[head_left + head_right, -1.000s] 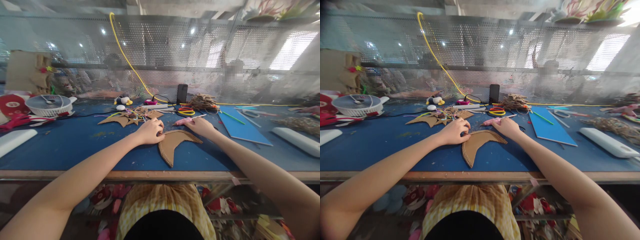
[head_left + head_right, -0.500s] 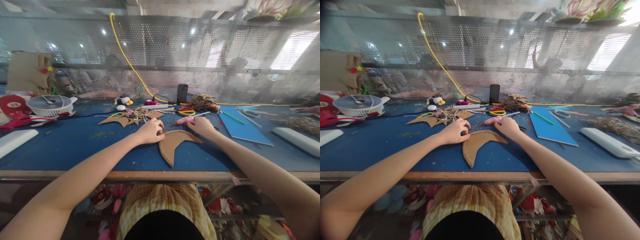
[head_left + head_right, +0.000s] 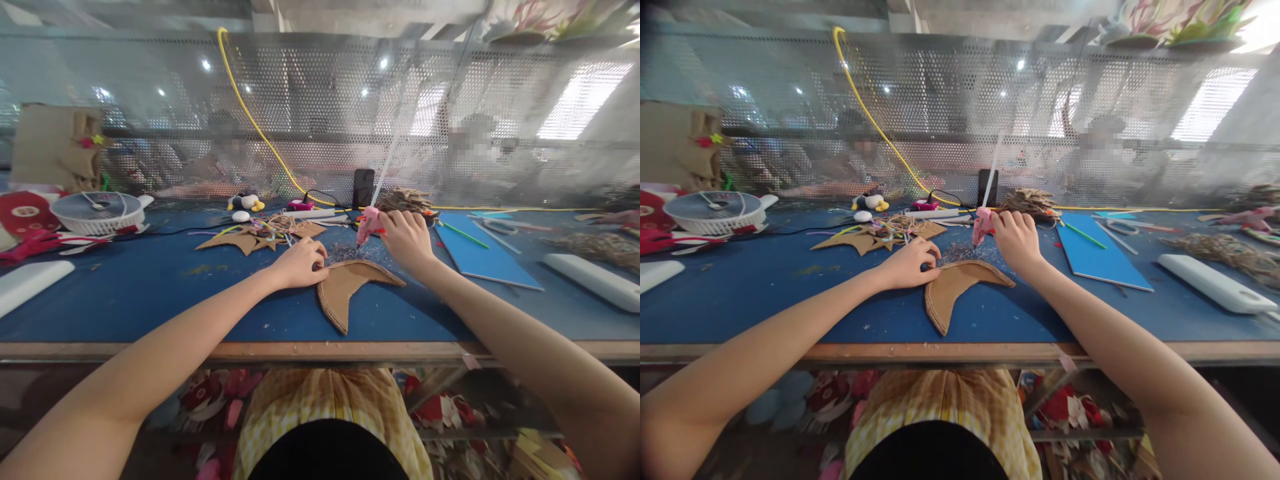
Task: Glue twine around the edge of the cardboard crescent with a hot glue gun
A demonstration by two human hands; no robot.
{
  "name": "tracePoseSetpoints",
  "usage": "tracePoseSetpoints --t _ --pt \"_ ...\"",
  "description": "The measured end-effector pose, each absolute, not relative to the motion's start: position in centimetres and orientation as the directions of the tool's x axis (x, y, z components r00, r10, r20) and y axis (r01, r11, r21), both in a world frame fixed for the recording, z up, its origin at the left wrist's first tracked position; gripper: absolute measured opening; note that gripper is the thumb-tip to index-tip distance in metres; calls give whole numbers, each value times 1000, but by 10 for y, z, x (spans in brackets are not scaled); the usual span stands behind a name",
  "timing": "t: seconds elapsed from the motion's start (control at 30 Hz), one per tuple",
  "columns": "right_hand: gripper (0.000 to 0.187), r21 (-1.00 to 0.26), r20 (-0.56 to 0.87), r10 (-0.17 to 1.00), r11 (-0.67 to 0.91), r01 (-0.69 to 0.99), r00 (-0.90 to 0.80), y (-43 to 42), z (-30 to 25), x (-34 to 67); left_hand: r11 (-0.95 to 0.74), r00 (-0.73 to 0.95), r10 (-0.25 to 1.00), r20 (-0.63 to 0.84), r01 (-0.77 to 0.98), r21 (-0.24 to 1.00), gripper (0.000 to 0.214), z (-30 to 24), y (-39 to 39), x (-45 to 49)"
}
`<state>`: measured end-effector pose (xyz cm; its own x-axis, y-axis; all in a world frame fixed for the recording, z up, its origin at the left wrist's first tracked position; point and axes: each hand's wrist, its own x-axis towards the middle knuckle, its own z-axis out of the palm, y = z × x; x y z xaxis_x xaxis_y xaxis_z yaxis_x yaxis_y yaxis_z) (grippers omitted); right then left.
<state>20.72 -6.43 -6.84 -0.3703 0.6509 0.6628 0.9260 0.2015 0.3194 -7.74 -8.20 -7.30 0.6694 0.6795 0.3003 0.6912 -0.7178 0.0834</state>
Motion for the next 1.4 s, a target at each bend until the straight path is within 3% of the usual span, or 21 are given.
tracePoseSetpoints --t 0.17,0.37,0.43,0.7,1.4 --pt "35 347 702 602 179 921 -381 -70 -66 203 -719 668 682 298 686 109 26 -76 -80 -77" --pt "25 82 691 649 368 926 -318 -66 -71 200 -726 679 676 287 681 99 26 -75 -82 -76" --pt "21 56 667 654 434 899 -357 -65 -74 199 -729 686 669 286 680 78 27 -74 -82 -76" --pt "16 108 614 620 547 830 -488 -68 -82 189 -727 688 666 288 685 45 29 -74 -81 -76" --pt "13 159 603 565 607 779 -563 -67 -88 184 -736 694 662 284 674 67 29 -73 -81 -76"
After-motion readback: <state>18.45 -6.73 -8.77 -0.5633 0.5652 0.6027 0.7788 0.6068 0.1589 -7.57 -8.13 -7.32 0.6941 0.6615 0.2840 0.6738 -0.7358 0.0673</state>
